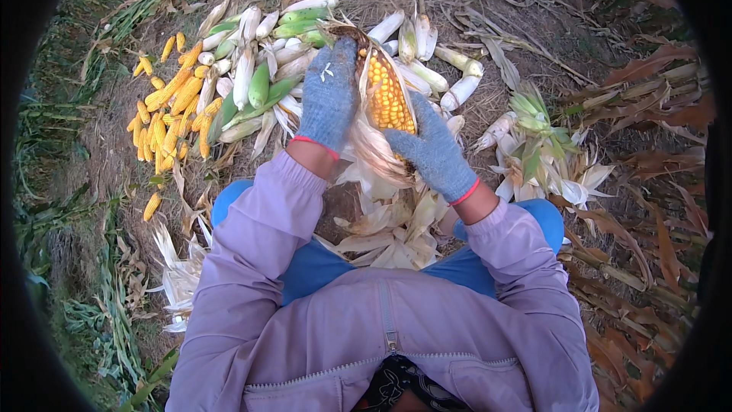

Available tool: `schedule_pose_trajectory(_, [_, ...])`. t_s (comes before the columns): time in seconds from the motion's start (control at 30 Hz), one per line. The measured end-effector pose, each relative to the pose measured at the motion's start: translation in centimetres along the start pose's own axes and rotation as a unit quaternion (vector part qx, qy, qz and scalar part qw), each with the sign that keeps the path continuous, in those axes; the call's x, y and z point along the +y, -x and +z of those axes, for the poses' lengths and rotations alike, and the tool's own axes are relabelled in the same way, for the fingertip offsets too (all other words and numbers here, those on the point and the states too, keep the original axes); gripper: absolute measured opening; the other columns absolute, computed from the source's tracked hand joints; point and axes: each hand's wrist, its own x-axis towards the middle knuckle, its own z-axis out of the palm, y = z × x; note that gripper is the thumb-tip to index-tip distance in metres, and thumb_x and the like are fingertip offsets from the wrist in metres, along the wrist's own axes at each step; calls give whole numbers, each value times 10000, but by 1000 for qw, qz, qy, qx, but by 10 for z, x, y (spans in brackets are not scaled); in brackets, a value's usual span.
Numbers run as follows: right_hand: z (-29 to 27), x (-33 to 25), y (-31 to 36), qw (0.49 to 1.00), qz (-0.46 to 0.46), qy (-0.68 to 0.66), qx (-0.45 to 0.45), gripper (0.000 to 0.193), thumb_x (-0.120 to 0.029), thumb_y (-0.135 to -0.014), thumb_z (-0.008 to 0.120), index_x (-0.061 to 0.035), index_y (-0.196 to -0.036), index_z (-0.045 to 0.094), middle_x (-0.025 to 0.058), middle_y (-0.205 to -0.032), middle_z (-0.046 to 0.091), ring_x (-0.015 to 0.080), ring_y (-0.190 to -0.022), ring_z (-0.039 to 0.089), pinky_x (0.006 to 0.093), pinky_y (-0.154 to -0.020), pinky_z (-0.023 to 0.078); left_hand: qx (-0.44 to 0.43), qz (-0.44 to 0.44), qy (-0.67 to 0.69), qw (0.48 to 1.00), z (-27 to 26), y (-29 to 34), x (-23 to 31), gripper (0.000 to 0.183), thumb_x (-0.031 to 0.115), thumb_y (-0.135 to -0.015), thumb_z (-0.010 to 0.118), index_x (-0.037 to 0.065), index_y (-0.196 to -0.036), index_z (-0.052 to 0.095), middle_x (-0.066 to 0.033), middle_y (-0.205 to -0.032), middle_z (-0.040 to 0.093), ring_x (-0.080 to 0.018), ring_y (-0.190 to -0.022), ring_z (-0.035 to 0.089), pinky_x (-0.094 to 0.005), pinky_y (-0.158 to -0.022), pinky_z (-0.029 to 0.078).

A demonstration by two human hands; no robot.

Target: The person sits on the ground in a cornfield and shucks corn cobs by hand. They remove the husks and silk from each cob and place the cleaned cobs into a pile.

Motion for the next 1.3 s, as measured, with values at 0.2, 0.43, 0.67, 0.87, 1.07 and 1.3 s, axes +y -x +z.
schedule_pose_trajectory(0.2, [-12, 37, 5, 992, -98, -27, -77, 600, -175, -974, 578, 57, -1483, 361, 267, -1513, 396, 342, -1434, 368, 367, -1188, 284, -33, -290, 569, 769, 5, 4, -3, 320, 300, -1067, 473, 81, -1260, 602, -31, -1140, 628, -137, -1012, 616, -306, -888, 528])
schedule_pose_trajectory(0.43, [-20, 0, -5, 998, -17, 10, -61, 676, -215, -920, 639, 54, -1479, 371, 252, -1496, 431, 310, -1411, 408, 373, -1175, 304, -17, 112, 51, 992, -29, 1, -7, 347, 224, -1050, 473, 31, -1321, 572, -134, -1221, 621, -236, -1068, 619, -337, -966, 499])
schedule_pose_trajectory(0.67, [-21, -7, -14, 993, -31, -2, -114, 729, -259, -908, 681, 39, -1490, 357, 228, -1468, 464, 281, -1391, 429, 373, -1159, 326, -8, -205, 467, 860, -22, 8, 9, 231, 202, -1037, 515, 25, -1141, 622, -83, -988, 650, -198, -891, 642, -334, -798, 558])
schedule_pose_trajectory(0.87, [7, 7, -16, 998, -53, 41, 20, 762, -292, -935, 684, 39, -1509, 306, 227, -1476, 438, 297, -1378, 435, 373, -1143, 350, 76, -328, 556, 760, -20, 1, 23, 306, 296, -1028, 564, 55, -1208, 618, -74, -1049, 676, -169, -880, 676, -312, -725, 577])
schedule_pose_trajectory(1.07, [12, 3, -22, 994, 93, -35, -37, 943, -448, -897, 707, 117, -1493, 245, 274, -1456, 441, 292, -1364, 452, 383, -1102, 386, 78, -304, 579, 752, -8, 8, 28, 318, 283, -1044, 534, 20, -1205, 609, -90, -1030, 680, -192, -862, 689, -324, -724, 584])
schedule_pose_trajectory(1.3, [0, 7, -17, 953, -14, -276, 125, 504, -390, -980, 613, -69, -1356, 517, 103, -1296, 602, 224, -1149, 626, 378, -953, 530, -33, -118, 593, 796, 6, 11, 29, 318, 287, -1066, 476, 33, -1213, 599, -95, -1136, 667, -226, -1029, 659, -425, -889, 562])
